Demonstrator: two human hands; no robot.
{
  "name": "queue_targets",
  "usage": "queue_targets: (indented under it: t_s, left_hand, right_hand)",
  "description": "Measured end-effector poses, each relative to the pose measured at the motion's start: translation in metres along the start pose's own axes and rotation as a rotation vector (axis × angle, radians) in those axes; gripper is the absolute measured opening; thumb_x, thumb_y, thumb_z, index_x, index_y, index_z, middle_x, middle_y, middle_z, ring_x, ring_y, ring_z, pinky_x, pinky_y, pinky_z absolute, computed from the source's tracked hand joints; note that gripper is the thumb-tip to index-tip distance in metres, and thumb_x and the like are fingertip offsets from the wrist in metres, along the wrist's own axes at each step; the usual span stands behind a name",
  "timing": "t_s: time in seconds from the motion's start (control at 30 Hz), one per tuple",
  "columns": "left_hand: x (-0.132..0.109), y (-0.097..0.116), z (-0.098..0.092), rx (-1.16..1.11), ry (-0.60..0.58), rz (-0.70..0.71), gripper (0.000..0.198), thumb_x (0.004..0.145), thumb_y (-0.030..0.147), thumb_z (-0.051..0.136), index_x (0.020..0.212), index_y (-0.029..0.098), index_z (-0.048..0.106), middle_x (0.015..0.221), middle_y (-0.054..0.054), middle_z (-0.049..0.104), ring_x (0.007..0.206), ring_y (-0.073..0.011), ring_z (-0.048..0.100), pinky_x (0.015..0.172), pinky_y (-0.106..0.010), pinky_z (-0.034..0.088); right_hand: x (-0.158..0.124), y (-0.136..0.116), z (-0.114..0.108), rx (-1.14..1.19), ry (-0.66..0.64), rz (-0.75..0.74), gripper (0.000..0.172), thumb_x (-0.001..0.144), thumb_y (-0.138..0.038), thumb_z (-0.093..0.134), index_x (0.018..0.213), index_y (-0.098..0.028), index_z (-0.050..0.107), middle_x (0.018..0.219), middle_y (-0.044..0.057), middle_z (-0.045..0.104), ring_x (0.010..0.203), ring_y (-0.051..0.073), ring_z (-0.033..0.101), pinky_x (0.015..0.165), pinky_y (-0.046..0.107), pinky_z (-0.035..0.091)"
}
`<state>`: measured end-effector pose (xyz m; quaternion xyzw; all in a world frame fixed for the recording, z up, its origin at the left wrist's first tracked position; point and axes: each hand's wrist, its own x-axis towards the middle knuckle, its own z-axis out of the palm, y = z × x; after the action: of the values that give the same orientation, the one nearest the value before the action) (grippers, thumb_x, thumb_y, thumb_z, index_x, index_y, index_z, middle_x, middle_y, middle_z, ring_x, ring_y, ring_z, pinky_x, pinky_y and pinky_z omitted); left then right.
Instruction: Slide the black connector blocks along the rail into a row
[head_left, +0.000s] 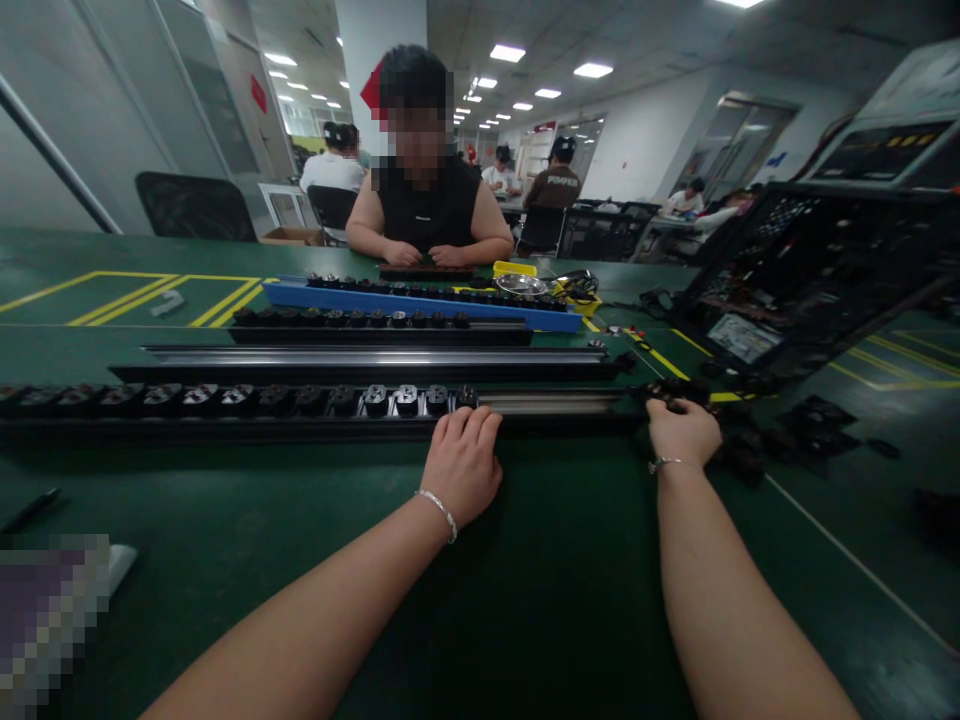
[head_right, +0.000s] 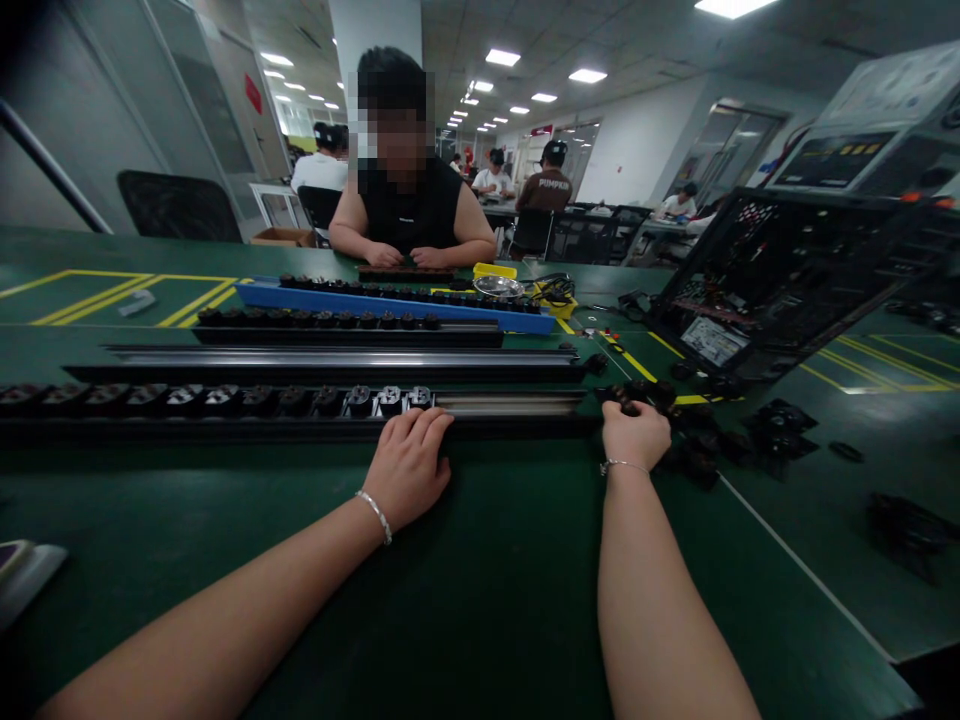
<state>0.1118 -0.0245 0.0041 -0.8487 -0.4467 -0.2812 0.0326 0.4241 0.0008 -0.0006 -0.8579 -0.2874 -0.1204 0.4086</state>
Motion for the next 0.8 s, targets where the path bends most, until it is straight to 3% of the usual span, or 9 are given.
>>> queue_targets:
  t_s: [0.17,0.4,0.8]
  left_hand:
    - [0.001,0.000,0.000,-0.003,0.000,-0.010,0.045,0.075,0.018,0.051,0.121,0.017,0.050,0.125,-0.008,0.054,0.115,-0.0258,0.042,0.100,-0.043,0.031]
    - [0.001,0.002,0.001,-0.025,-0.004,-0.031,0.043,0.076,0.020,0.052,0.119,0.018,0.051,0.124,-0.008,0.054,0.116,-0.0261,0.042,0.101,-0.044,0.030]
    - [0.000,0.001,0.002,-0.051,0.011,-0.044,0.045,0.075,0.020,0.053,0.120,0.019,0.050,0.125,-0.008,0.053,0.116,-0.0255,0.041,0.102,-0.044,0.031]
  right_hand:
    - [0.009,0.001,0.007,0.073,-0.112,-0.001,0.042,0.062,-0.037,0.056,0.094,-0.013,0.069,0.089,0.010,0.065,0.085,0.025,0.057,0.083,0.040,0.043]
    - [0.030,0.015,0.019,0.232,-0.273,0.074,0.039,0.058,-0.040,0.065,0.088,-0.015,0.072,0.085,0.007,0.069,0.075,0.020,0.060,0.071,0.033,0.046]
    - [0.035,0.011,0.021,-0.073,-0.342,-0.142,0.037,0.060,-0.049,0.065,0.083,-0.020,0.070,0.077,0.005,0.067,0.071,0.020,0.057,0.066,0.034,0.041]
